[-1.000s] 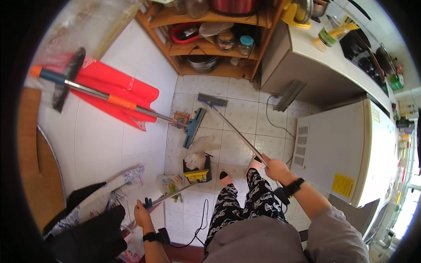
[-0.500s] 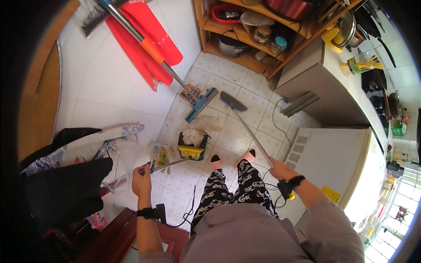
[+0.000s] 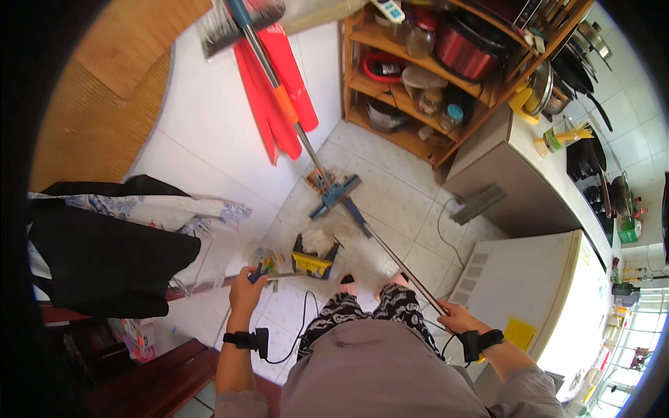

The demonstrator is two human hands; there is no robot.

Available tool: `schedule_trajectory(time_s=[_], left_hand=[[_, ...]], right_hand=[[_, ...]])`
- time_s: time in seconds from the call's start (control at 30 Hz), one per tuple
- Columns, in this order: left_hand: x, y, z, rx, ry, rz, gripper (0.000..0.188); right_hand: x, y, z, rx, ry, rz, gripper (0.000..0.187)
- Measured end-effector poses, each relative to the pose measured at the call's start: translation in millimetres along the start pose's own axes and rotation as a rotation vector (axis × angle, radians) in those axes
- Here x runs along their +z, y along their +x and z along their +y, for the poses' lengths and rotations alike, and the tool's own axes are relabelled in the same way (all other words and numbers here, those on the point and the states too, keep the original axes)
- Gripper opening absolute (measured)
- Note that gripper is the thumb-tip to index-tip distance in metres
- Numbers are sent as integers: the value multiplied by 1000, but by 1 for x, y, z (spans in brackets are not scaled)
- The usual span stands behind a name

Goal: The person is picking up, organizing, and assembling cleaning tool components such as mop handles and broom heads in a kitchen environment.

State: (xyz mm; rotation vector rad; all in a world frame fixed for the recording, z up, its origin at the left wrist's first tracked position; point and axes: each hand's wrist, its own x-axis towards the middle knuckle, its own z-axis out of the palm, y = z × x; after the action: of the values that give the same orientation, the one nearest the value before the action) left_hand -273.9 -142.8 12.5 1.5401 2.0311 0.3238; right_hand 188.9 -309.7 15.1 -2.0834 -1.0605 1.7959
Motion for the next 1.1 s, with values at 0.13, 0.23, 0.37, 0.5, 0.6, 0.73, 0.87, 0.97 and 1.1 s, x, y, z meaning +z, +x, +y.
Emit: schedule_trajectory(time_s=[0.13, 0.23, 0.37, 0.5, 0.6, 0.73, 0.87, 0.97, 1.1], left_hand=[[-17, -5, 11, 41, 53, 13, 37], [-12, 5, -10, 77, 101, -33, 49], [-13, -6, -20, 139, 199, -81, 55], [-32, -27, -12, 109, 344, -119, 52], [-47, -38, 19, 221, 587, -47, 50], [-13, -23, 50, 737, 346, -206, 53], [31, -45, 140, 1009, 218, -542, 60], [92, -53, 185, 1168, 202, -611, 60], [149, -77, 228, 1364, 1, -461, 50]], right_hand=[[-12, 5, -4, -11, -31, -21, 43], [-23, 5, -26, -40, -448, 5, 45], [-38, 13, -14, -246, -657, 51, 45], [-43, 25, -9, -254, -799, -67, 44], [-48, 17, -29, -211, -889, -169, 41], [-48, 22, -44, -176, -1013, -376, 43], [-44, 1, -70, -177, -1008, -415, 34], [-48, 12, -77, -329, -989, -379, 29], [-51, -3, -111, -425, -1041, -421, 26]])
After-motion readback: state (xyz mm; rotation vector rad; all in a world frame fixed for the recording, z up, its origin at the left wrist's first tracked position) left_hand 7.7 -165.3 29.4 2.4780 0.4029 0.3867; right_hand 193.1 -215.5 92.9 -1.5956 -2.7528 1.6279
